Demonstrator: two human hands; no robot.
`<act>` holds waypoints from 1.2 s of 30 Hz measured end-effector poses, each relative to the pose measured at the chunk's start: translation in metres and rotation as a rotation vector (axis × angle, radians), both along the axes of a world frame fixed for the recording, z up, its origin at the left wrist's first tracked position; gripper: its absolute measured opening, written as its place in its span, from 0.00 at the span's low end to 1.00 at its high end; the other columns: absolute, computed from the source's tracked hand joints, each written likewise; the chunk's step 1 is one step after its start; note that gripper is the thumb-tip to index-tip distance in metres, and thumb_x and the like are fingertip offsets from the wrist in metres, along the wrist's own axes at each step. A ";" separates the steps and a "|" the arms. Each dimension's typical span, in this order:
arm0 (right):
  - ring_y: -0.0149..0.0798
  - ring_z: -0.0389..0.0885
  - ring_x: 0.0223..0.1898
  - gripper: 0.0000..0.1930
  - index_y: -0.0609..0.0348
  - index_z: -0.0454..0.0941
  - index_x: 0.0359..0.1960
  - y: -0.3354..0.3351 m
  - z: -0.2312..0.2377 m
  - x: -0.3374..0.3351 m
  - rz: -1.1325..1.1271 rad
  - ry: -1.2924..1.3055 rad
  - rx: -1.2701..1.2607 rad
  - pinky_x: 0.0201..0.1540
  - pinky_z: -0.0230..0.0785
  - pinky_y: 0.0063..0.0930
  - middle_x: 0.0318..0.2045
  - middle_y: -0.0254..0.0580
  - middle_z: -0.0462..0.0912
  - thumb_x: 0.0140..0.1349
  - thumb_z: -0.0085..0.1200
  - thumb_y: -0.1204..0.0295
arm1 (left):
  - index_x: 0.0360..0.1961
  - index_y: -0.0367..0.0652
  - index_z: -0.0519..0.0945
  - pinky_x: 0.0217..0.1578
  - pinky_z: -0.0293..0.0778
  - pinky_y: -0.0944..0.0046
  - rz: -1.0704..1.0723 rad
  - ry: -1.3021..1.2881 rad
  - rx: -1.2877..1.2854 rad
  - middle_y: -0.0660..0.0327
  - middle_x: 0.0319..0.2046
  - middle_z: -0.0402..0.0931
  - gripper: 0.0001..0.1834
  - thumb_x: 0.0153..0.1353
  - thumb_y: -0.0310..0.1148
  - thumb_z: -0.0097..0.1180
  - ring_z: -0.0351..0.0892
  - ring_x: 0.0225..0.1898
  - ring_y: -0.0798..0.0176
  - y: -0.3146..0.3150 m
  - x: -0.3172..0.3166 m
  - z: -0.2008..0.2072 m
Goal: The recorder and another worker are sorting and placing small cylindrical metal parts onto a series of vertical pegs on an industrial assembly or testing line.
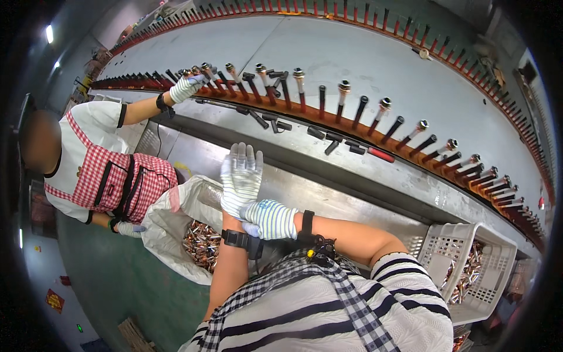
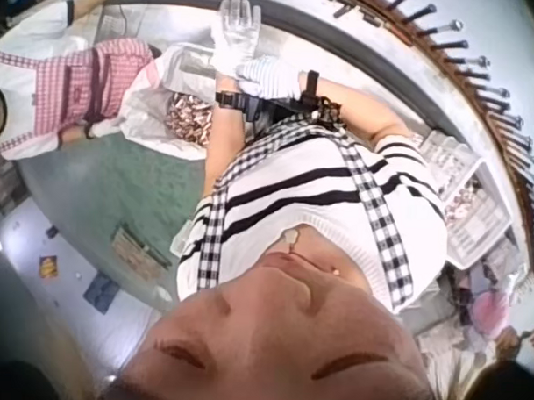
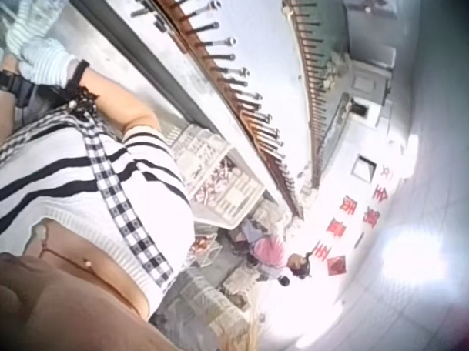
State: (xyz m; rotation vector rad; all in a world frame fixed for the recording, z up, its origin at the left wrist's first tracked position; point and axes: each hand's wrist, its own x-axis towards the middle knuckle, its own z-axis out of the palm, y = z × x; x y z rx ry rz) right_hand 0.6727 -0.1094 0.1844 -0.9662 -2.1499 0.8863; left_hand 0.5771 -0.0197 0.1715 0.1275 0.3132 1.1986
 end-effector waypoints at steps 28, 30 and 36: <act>0.47 0.74 0.44 0.15 0.58 0.77 0.41 0.024 -0.028 -0.006 -0.152 0.161 -0.538 0.48 0.66 0.36 0.41 0.52 0.77 0.57 0.46 0.65 | 0.57 0.43 0.66 0.56 0.59 0.50 -0.374 2.091 1.556 0.53 0.55 0.65 0.24 0.61 0.41 0.43 0.64 0.56 0.50 -0.034 -0.050 -0.068; 0.30 0.76 0.29 0.07 0.60 0.76 0.32 0.031 0.031 0.023 -0.191 0.579 -0.436 0.33 0.71 0.24 0.28 0.39 0.79 0.49 0.52 0.77 | 0.46 0.37 0.74 0.49 0.70 0.57 -0.006 1.793 1.096 0.48 0.42 0.76 0.18 0.57 0.36 0.52 0.74 0.45 0.48 -0.037 -0.074 -0.067; 0.54 0.64 0.55 0.27 0.63 0.58 0.60 0.140 -0.005 0.092 -1.218 0.561 0.358 0.58 0.58 0.41 0.54 0.57 0.64 0.57 0.49 0.76 | 0.49 0.36 0.73 0.56 0.58 0.48 -0.155 2.444 0.857 0.48 0.42 0.75 0.28 0.51 0.44 0.57 0.71 0.48 0.48 -0.110 -0.140 -0.006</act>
